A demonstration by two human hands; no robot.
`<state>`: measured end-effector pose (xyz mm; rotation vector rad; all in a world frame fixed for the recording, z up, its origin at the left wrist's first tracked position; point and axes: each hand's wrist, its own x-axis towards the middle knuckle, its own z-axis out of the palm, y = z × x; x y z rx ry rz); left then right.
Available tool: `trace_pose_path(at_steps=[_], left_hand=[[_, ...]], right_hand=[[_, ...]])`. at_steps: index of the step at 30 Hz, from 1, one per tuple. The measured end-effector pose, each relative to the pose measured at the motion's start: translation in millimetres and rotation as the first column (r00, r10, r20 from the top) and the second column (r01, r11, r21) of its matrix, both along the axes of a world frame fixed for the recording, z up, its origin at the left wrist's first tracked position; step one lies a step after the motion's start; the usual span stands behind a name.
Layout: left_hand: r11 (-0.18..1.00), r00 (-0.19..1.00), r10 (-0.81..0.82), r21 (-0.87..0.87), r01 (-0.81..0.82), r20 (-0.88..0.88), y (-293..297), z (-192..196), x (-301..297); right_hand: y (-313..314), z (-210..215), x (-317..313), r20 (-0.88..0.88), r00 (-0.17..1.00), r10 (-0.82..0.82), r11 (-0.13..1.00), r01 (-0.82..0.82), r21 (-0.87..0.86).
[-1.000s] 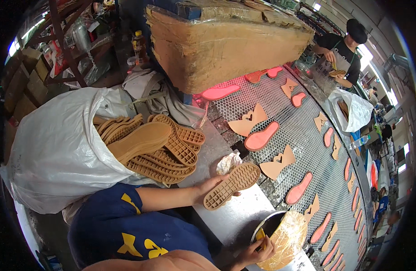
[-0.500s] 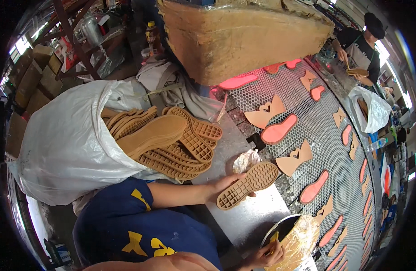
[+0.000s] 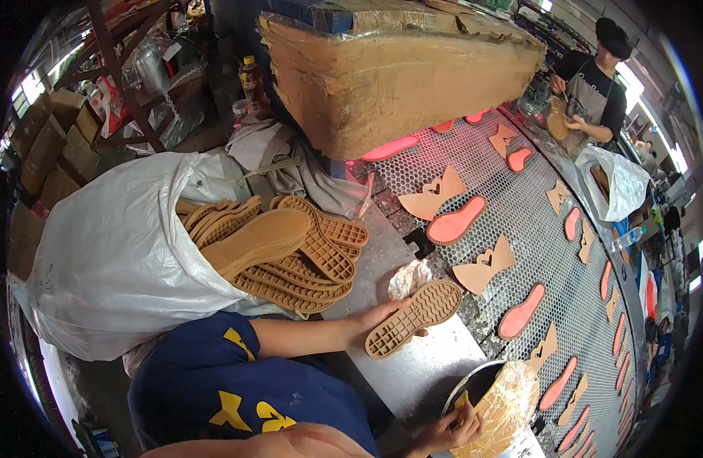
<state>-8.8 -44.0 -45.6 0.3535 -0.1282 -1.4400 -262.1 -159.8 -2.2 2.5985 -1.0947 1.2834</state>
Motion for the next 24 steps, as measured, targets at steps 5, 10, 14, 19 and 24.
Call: trace_pose_path(at_steps=[5, 10, 14, 19, 24], left_hand=[[0.999, 1.000, 0.010, 0.049, -0.011, 0.020, -2, 8, -3], [1.000, 1.000, 0.000, 0.031, 0.000, 0.011, -2, 8, -4], [0.999, 1.000, -0.006, 0.043, 0.005, 0.016, -2, 2, -2], [1.000, 1.000, -0.012, 0.009, 0.012, -0.005, -2, 3, -3], [1.000, 0.999, 0.002, 0.029, -0.003, 0.033, -1, 4, -4]], right_hand=[[3, 10, 1, -0.007, 1.000, -0.003, 1.000, 0.004, 0.013], [5, 11, 1, 0.038, 0.999, -0.020, 0.994, 0.016, 0.111], [2, 3, 0, 0.039, 0.999, -0.009, 0.994, 0.004, 0.106], [3, 9, 0, 0.011, 0.999, -0.033, 0.995, 0.031, 0.096], [4, 13, 3, -0.036, 0.998, -0.053, 0.998, 0.055, 0.044]])
